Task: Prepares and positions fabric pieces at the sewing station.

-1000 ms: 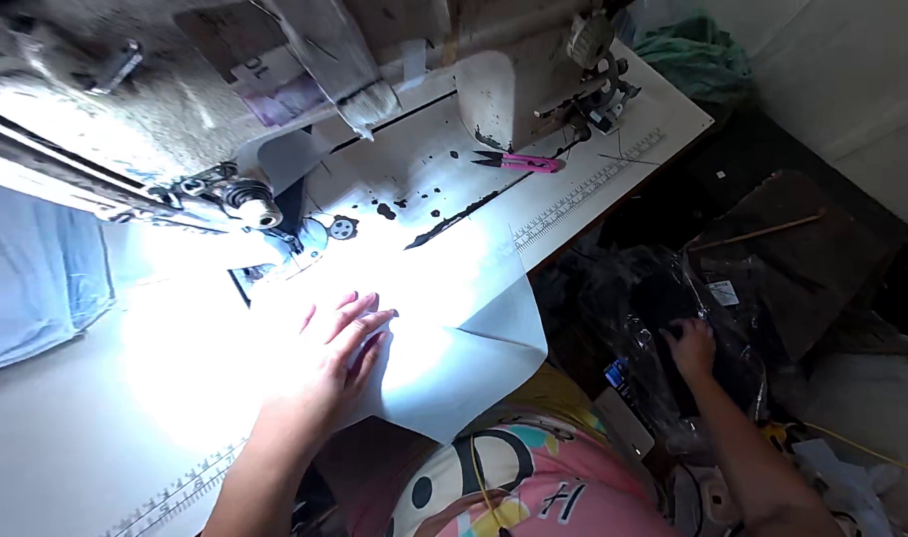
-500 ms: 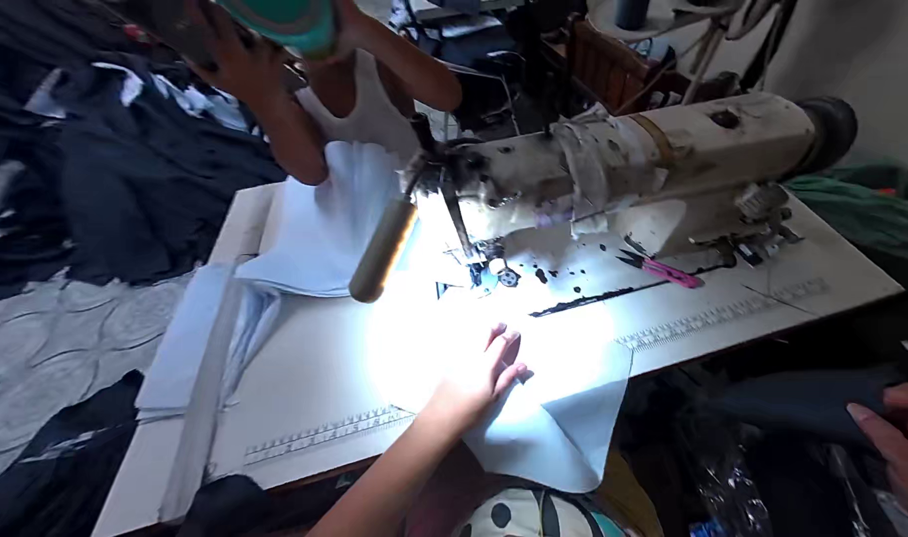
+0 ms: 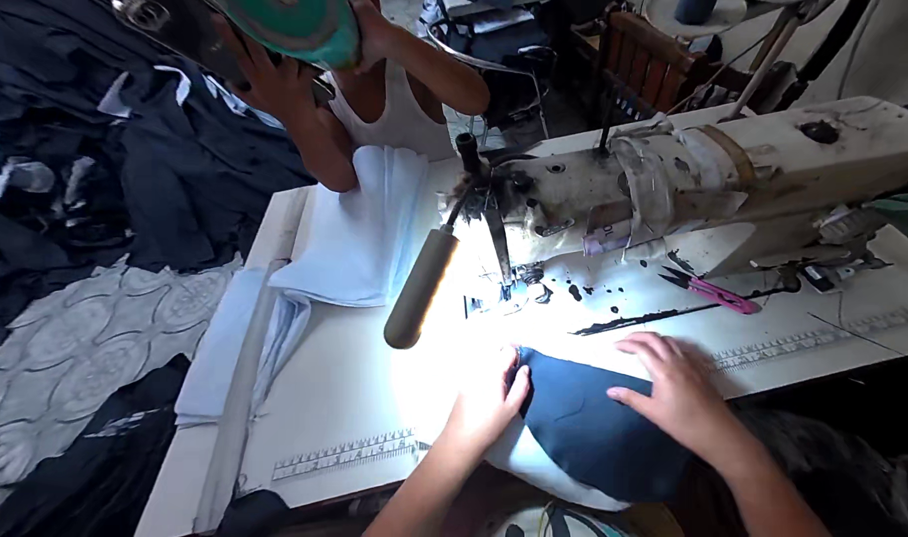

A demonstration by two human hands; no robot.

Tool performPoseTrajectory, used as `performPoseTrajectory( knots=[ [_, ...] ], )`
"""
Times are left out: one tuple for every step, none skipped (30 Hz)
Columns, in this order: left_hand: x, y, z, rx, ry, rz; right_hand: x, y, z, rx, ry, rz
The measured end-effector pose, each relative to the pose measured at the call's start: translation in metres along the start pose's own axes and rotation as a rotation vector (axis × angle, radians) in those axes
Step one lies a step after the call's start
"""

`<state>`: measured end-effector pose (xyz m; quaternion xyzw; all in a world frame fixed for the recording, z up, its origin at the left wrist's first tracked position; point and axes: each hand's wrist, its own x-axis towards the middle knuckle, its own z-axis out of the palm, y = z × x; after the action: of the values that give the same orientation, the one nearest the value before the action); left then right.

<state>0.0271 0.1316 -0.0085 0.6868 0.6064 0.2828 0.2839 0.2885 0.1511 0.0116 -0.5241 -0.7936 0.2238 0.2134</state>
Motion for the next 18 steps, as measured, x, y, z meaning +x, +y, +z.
performPoseTrajectory(
  knots=[
    [0.003,0.001,-0.004,0.018,-0.032,-0.019,-0.004,0.012,-0.006,-0.028,0.003,0.029],
    [0.006,0.002,-0.007,0.047,-0.063,-0.027,-0.010,0.020,-0.010,-0.040,0.010,0.038],
    [0.010,0.001,-0.010,0.091,-0.060,-0.006,-0.015,0.025,-0.012,-0.034,0.010,0.043],
    [0.014,-0.001,-0.011,0.143,-0.024,0.039,-0.019,0.028,-0.012,-0.024,0.016,0.039],
    [0.019,-0.005,-0.012,0.198,0.031,0.093,-0.021,0.031,-0.012,-0.023,0.028,0.026],
    [0.024,-0.008,-0.013,0.233,0.078,0.132,-0.020,0.033,-0.011,-0.023,0.042,0.010],
    [0.028,-0.013,-0.013,0.261,0.131,0.161,-0.020,0.035,-0.011,-0.016,0.041,0.004],
    [0.030,-0.018,-0.013,0.271,0.165,0.159,-0.020,0.035,-0.012,-0.003,0.032,0.008],
    [0.031,-0.021,-0.013,0.272,0.190,0.139,-0.020,0.035,-0.012,0.001,0.029,0.012],
    [0.032,-0.024,-0.013,0.266,0.217,0.123,-0.019,0.034,-0.011,0.001,0.033,0.019],
    [0.033,-0.026,-0.013,0.248,0.229,0.109,-0.018,0.033,-0.011,0.002,0.042,0.026],
    [0.033,-0.028,-0.012,0.243,0.247,0.113,-0.018,0.031,-0.010,0.009,0.050,0.031],
    [0.032,-0.028,-0.011,0.241,0.263,0.123,-0.018,0.029,-0.010,0.020,0.057,0.033],
    [0.031,-0.029,-0.009,0.242,0.272,0.130,-0.018,0.028,-0.009,0.025,0.063,0.027],
    [0.031,-0.030,-0.008,0.243,0.277,0.138,-0.018,0.027,-0.009,0.023,0.067,0.017],
    [0.031,-0.031,-0.007,0.245,0.282,0.142,-0.019,0.027,-0.008,0.015,0.076,0.005],
    [0.031,-0.031,-0.006,0.247,0.285,0.140,-0.021,0.027,-0.006,0.006,0.087,-0.006],
    [0.031,-0.031,-0.006,0.250,0.288,0.140,-0.023,0.027,-0.004,-0.002,0.100,-0.016]
  ],
)
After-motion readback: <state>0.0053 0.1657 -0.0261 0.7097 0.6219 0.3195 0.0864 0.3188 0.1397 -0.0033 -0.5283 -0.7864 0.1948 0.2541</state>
